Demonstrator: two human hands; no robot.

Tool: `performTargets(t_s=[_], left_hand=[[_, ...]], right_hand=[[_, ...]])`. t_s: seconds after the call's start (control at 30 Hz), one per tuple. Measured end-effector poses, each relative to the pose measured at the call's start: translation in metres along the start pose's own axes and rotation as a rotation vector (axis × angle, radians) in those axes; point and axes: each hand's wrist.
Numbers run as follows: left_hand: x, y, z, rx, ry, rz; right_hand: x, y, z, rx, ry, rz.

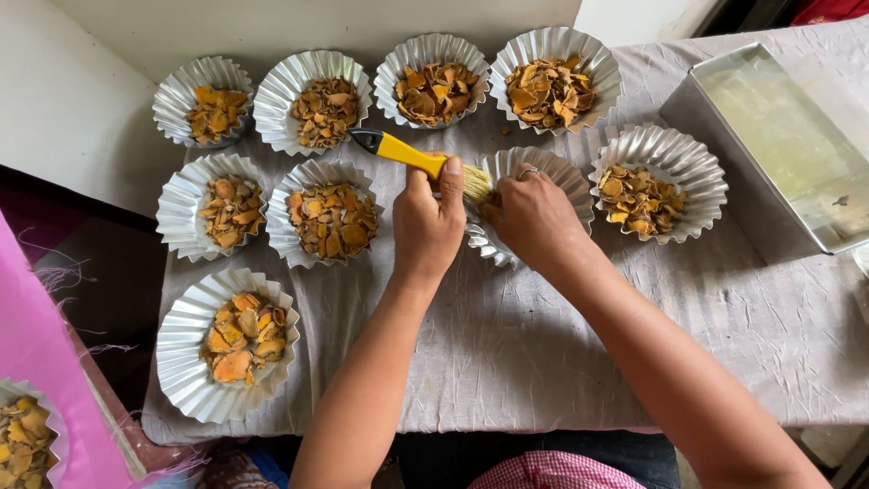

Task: Placing dried tea leaves or petals into foil molds and applying a liquid binder with a brush.

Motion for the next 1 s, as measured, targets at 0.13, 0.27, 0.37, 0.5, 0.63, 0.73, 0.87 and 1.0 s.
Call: performTargets(t_s=[0.13, 0.27, 0.37, 0.5, 0.63, 0.73, 0.87, 1.0], left_hand=[[0.000, 0.000, 0.001, 0.003, 0.002, -0.006], [0.000, -0.002, -0.001, 0.024, 0.006, -0.005], [0.002, -0.003, -0.003, 0.036, -0.003, 0.000], [0.005, -0.002, -0.004, 0.041, -0.011, -0.001], [0.001, -0.002, -0.003, 0.040, -0.007, 0.002], [-0.001, 0.000, -0.002, 0.034, 0.009, -0.006], [-0.002, -0.001, -0.002, 0.052, 0.008, -0.005], [0.000, 0.000, -0.002, 0.066, 0.006, -0.001]], right_hand=[[0.007, -0.005, 0.014, 0.068, -0.031, -0.058], [0.006, -0.004, 0.009, 0.090, -0.147, -0.081], [0.002, -0.005, 0.002, 0.084, -0.227, -0.070], [0.001, -0.005, -0.003, 0.064, -0.304, -0.030], [0.000, -0.005, -0.003, 0.054, -0.305, -0.017], [0.007, -0.007, 0.006, 0.041, -0.262, -0.053], [0.012, -0.011, 0.013, 0.028, -0.286, -0.048], [0.011, -0.015, 0.011, 0.017, -0.299, -0.012]])
Point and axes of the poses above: each hand's wrist, its own y-axis away from the middle knuckle, its own z-axis out of the palm, x = y × z, and after that the axes turned 13 degrees about x, right-handed
